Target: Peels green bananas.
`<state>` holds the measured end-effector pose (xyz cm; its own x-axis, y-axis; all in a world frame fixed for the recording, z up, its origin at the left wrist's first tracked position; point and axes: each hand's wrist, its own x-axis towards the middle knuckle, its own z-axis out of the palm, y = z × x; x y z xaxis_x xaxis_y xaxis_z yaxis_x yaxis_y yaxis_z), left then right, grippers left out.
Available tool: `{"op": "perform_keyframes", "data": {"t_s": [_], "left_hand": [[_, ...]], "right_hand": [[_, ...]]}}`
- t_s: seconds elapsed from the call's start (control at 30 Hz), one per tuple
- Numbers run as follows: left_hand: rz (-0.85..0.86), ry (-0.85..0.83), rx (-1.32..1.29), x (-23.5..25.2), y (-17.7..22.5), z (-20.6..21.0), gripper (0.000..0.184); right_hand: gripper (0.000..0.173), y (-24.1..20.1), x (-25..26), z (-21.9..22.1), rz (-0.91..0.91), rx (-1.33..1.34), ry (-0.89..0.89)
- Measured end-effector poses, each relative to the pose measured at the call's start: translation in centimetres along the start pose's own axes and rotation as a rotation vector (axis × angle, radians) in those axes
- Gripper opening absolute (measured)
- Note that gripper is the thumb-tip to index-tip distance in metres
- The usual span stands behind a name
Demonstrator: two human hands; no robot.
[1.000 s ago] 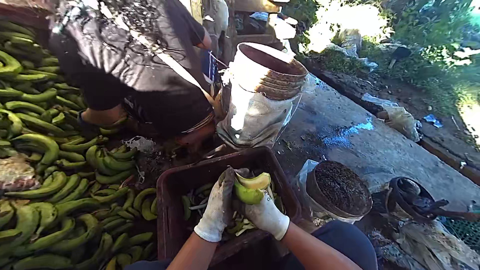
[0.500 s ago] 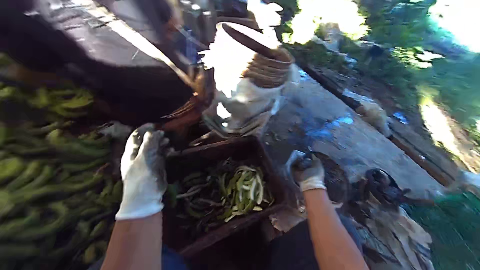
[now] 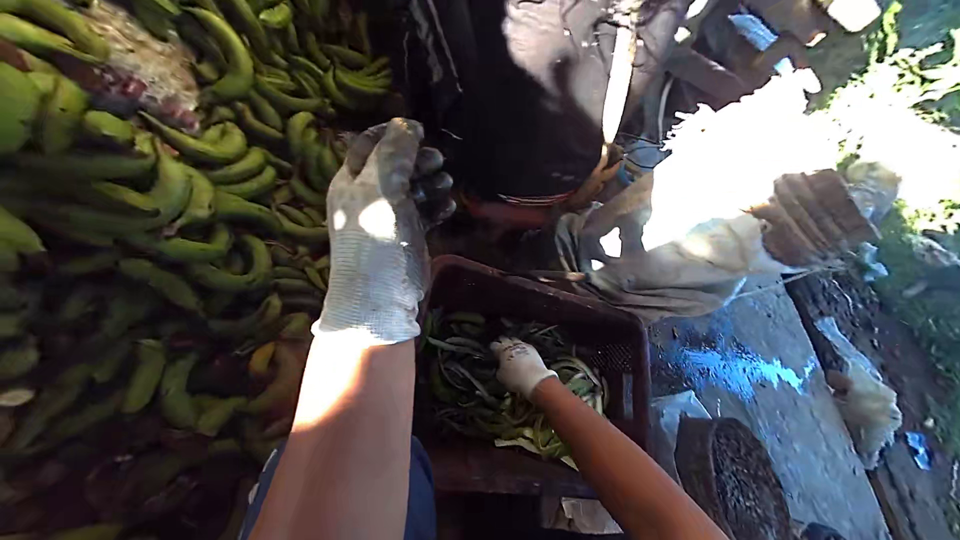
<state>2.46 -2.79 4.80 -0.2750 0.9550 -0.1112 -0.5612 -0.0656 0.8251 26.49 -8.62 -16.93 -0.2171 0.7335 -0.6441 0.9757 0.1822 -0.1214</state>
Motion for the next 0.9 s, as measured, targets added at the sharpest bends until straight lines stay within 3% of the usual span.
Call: {"op": "perform_keyframes", "data": {"t_s": [0.1,0.2,0.27,0.43,0.53,0.6,0.67,0.8,0.9], "left_hand": [[0.002,0.01,0.0,1.0,0.3,-0.1,0.03],[-0.028,0.003,0.007,1.4,0.4,0.1,0.031],[-0.036,-0.027,0.023,1.5,0.4,-0.1,0.03],[-0.042,-0.045,0.035,1.4,0.4,-0.1,0.029],[-0.044,-0.056,0.071,0.8,0.6,0.2,0.031],[-0.042,-0.101,0.078,0.4,0.4,0.4,0.032],[-0.039,-0.143,0.072,0.0,-0.2,1.1,0.032],[-0.137,-0.227,0.268,-2.3,-2.0,3.4,0.034],[-0.213,-0.325,0.411,-5.5,-4.7,4.9,0.04]], "right_hand": [[0.04,-1.9,4.5,1.4,-0.031,-0.143,-0.101],[0.04,-1.7,6.5,2.7,0.136,-0.129,-0.173],[0.043,-0.2,7.0,3.8,0.219,-0.085,-0.099],[0.052,2.4,4.6,3.8,0.279,-0.093,0.01],[0.049,2.5,1.8,2.0,0.192,-0.17,-0.013],[0.057,3.6,-1.5,0.5,0.139,-0.119,0.056],[0.063,5.2,-5.9,-1.1,0.194,0.124,0.158],[0.052,7.3,-15.5,-3.0,0.261,0.924,0.518],[0.045,7.3,-19.7,-3.2,0.21,1.453,0.774]]}}
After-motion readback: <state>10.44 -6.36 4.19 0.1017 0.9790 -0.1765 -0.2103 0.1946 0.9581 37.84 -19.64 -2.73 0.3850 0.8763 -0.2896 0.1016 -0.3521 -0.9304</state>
